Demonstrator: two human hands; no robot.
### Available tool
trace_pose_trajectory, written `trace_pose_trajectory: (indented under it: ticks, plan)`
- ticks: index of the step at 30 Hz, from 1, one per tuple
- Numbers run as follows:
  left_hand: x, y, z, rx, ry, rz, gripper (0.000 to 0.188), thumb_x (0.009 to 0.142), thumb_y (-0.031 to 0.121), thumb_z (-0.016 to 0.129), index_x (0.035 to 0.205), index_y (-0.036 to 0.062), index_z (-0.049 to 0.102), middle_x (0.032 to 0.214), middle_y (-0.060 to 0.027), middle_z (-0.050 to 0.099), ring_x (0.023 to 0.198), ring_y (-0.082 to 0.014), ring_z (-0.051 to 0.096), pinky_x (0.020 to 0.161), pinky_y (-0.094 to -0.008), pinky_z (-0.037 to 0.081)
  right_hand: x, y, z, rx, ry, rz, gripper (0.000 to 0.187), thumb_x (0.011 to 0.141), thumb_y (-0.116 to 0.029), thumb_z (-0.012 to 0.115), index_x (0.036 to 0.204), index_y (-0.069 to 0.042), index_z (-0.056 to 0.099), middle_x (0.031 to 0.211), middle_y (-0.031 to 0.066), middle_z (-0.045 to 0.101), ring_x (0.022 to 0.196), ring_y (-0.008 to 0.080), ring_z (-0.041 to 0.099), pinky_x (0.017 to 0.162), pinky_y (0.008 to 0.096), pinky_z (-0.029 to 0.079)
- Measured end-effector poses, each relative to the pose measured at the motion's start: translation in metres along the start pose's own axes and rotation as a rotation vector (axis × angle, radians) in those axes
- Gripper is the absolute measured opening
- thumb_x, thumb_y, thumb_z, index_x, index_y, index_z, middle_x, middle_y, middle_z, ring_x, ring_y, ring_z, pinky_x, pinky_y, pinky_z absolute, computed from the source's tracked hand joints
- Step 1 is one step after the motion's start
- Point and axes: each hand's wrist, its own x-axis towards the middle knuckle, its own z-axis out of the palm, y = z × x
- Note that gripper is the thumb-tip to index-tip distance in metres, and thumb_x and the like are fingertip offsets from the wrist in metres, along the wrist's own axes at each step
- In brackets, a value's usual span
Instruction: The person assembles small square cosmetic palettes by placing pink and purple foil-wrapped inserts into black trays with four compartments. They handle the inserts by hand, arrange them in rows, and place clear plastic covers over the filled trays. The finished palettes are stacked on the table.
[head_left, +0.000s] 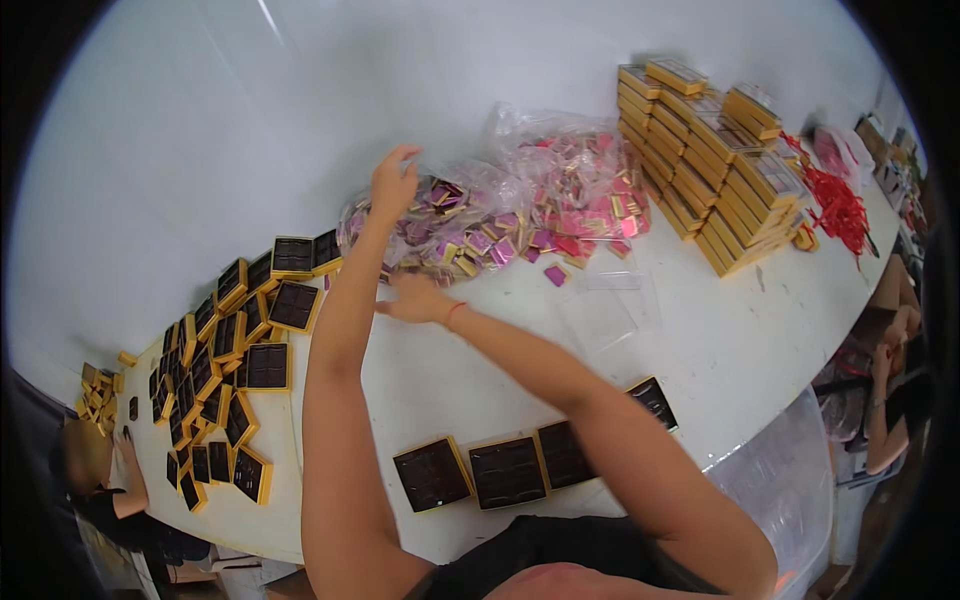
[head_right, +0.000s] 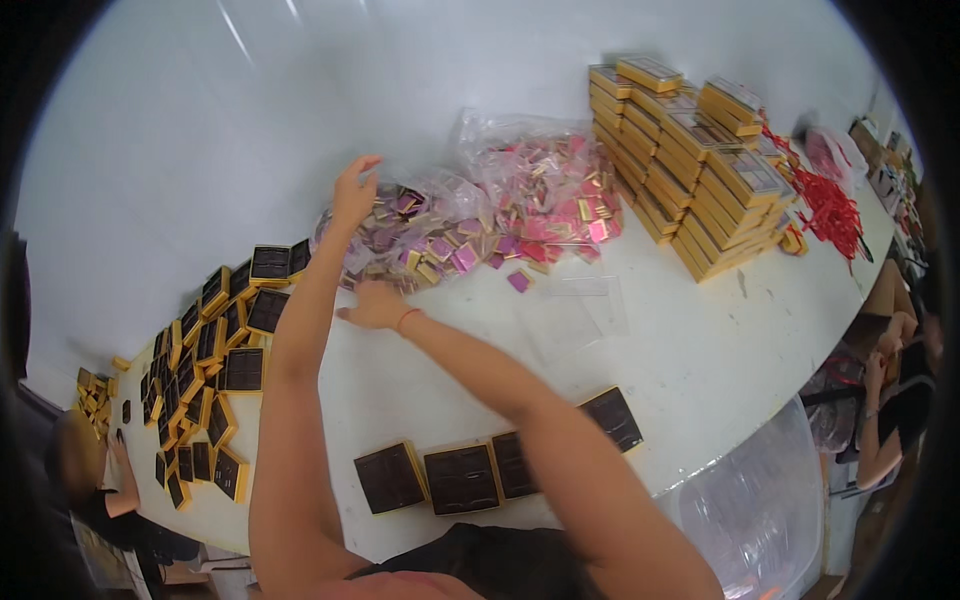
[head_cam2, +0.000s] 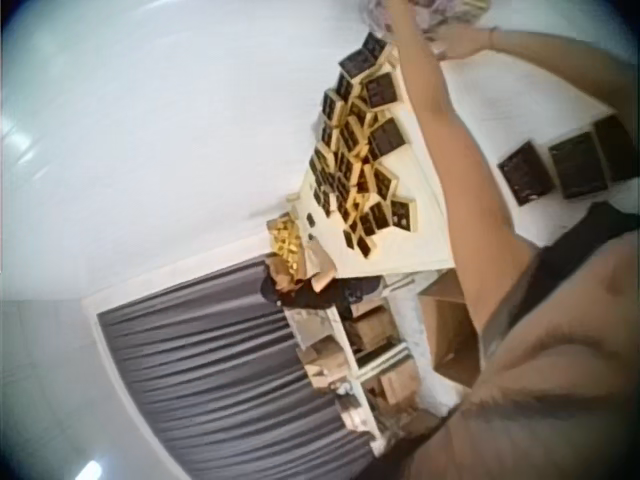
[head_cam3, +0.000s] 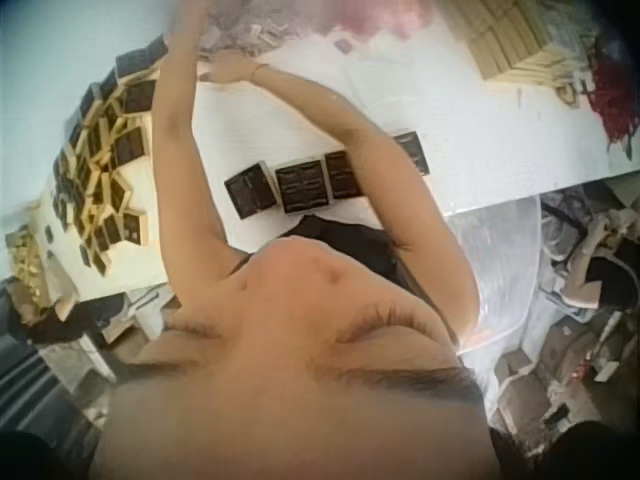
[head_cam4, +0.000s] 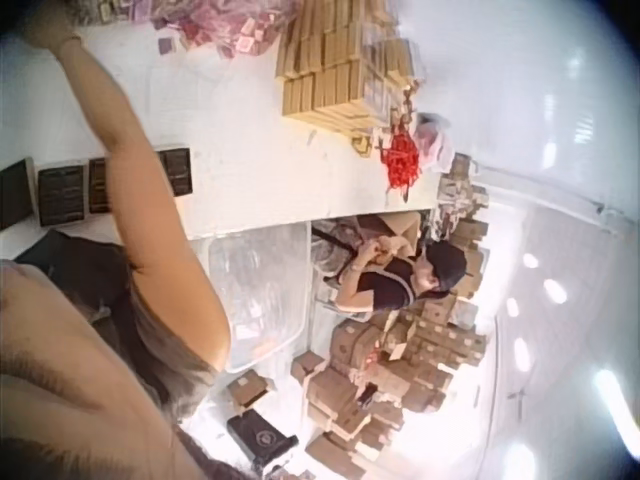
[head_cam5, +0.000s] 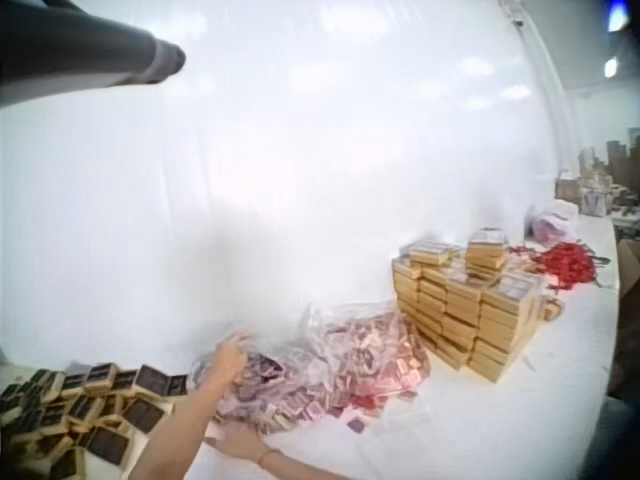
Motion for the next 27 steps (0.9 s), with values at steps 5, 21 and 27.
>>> trace_pose_trajectory:
  ticks: [5,21,27]
  plan:
    - [-0.071,-0.021,-0.027,0.061,-0.399,-0.056,0.031,0.089,0.017,0.062,0.119,0.0108,0.061,0.100,-0.0117,0.072,0.088,-0.0302,0.068,0.075,-0.0416,0.051,0.010,-0.010,-0.114,-0.131,0.098,-0.198,0.028,0.077,-0.026,0.063,0.096,-0.005,0.068,0.088,0.0199,0.069,0.090,0.0378,0.066,0.082,0.0489,0.049]
    - [-0.109,0.039,-0.037,0.279,-0.736,-0.003,0.037,0.081,0.029,0.071,0.112,0.0114,0.064,0.082,-0.0101,0.071,0.078,-0.0334,0.067,0.074,-0.0470,0.051,-0.001,0.018,-0.156,-0.237,-0.291,-0.298,0.018,0.079,-0.024,0.064,0.079,-0.006,0.064,0.082,0.0115,0.065,0.088,0.0316,0.059,0.079,0.0402,0.047]
    - [-0.096,0.052,-0.044,0.116,-0.676,-0.194,0.029,0.086,0.034,0.063,0.095,0.0065,0.066,0.076,-0.0163,0.069,0.077,-0.0360,0.067,0.071,-0.0473,0.050,0.034,0.064,-0.141,-0.268,-0.324,-0.525,0.032,0.081,-0.032,0.062,0.074,0.000,0.063,0.078,0.0175,0.065,0.075,0.0353,0.063,0.069,0.0430,0.050]
